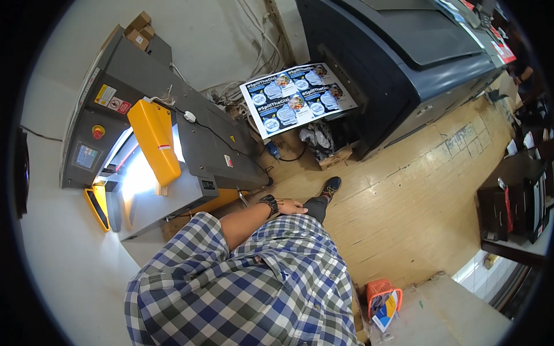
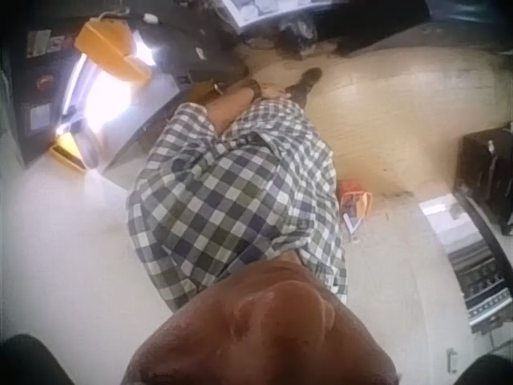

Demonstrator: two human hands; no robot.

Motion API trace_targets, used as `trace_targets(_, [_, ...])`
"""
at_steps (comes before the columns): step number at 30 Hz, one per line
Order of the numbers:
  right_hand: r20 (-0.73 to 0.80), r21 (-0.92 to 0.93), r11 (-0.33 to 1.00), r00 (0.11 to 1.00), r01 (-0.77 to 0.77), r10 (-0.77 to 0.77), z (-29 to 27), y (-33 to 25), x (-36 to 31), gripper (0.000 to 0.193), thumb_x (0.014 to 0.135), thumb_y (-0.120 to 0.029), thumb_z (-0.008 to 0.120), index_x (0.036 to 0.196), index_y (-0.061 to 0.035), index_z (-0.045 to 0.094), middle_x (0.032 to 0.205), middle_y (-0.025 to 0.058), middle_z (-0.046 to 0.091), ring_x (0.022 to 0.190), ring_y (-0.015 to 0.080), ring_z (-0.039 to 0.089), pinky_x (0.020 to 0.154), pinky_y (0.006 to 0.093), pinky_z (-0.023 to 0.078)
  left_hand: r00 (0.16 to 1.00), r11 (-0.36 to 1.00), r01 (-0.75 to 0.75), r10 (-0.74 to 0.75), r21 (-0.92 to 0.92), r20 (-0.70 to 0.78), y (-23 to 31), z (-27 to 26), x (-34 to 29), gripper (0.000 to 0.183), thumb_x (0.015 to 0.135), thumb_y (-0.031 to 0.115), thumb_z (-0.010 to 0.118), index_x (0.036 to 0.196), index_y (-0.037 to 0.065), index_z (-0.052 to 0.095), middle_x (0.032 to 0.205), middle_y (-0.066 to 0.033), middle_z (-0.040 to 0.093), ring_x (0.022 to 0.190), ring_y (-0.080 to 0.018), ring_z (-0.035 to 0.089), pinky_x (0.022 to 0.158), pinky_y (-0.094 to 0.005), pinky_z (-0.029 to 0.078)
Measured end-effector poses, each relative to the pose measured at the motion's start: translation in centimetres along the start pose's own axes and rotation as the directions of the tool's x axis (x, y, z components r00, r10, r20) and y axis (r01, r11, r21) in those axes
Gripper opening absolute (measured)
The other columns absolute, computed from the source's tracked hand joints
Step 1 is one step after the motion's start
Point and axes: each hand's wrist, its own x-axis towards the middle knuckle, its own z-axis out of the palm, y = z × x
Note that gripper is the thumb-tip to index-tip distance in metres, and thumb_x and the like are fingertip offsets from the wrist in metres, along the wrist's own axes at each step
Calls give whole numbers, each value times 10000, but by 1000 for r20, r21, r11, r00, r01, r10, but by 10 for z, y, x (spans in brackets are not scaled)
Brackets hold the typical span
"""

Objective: Printing, inspecting, and packaging promotional flyers at a print shop workstation.

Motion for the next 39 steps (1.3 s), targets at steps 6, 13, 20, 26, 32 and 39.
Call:
trace_targets(6, [-99, 1, 1000, 995, 0, 0, -18, -81, 44, 304, 973, -259, 580, 1108, -2, 667, 964, 168, 707, 824, 278, 694, 723, 372, 548, 989, 993, -56, 42, 102, 138, 18, -33, 80, 809, 942, 679, 391, 1409, 29, 511, 1463, -205, 476, 1341, -339, 461, 1118, -402, 353])
trace_targets(13, [-174, 13, 999, 983, -51, 52, -24, -131, 72, 298, 985, -251, 574, 1129, -6, 662, 955, 153, 707, 809, 263, 693, 706, 357, 551, 970, 970, -188, 157, 157, 187, 23, -23, 130, 578, 977, 524, 409, 1353, 121, 583, 1298, -140, 614, 1148, -288, 586, 1016, -402, 431])
trace_targets(20, [-275, 26, 999, 961, 36, -27, -2, -333, 98, 305, 1021, -200, 546, 1259, -15, 592, 901, 71, 664, 753, 140, 647, 637, 257, 523, 903, 922, -386, 368, 41, 220, 37, -24, 153, 459, 969, 434, 456, 1348, 217, 595, 1161, -80, 690, 1001, -229, 640, 936, -392, 473])
trace_targets(26, [-83, -627, 498, 585, 599, -807, 20, -544, 76, 187, 976, -35, 546, 1088, 53, 668, 826, 73, 625, 685, 114, 540, 602, 242, 426, 885, 944, -291, 328, -155, 330, 50, -38, 123, 649, 934, 560, 492, 1483, 215, 450, 1366, -117, 591, 1217, -268, 565, 1058, -420, 397])
trace_targets(32, [-10, -807, 162, 260, 569, -965, 24, -598, 124, 137, 964, -49, 563, 893, 21, 657, 750, 76, 600, 672, 199, 517, 639, 305, 401, 926, 956, -171, 238, -237, 293, 59, -42, 127, 732, 916, 615, 479, 1507, 191, 397, 1433, -134, 504, 1292, -288, 480, 1100, -429, 340])
trace_targets(39, [-4, -876, 114, 229, 468, -973, 32, -597, 131, 203, 958, -65, 569, 772, -5, 624, 688, 75, 564, 653, 238, 470, 640, 352, 379, 952, 954, -35, 122, -296, 281, 45, -42, 119, 833, 894, 679, 464, 1535, 162, 335, 1512, -154, 403, 1381, -311, 382, 1148, -440, 274])
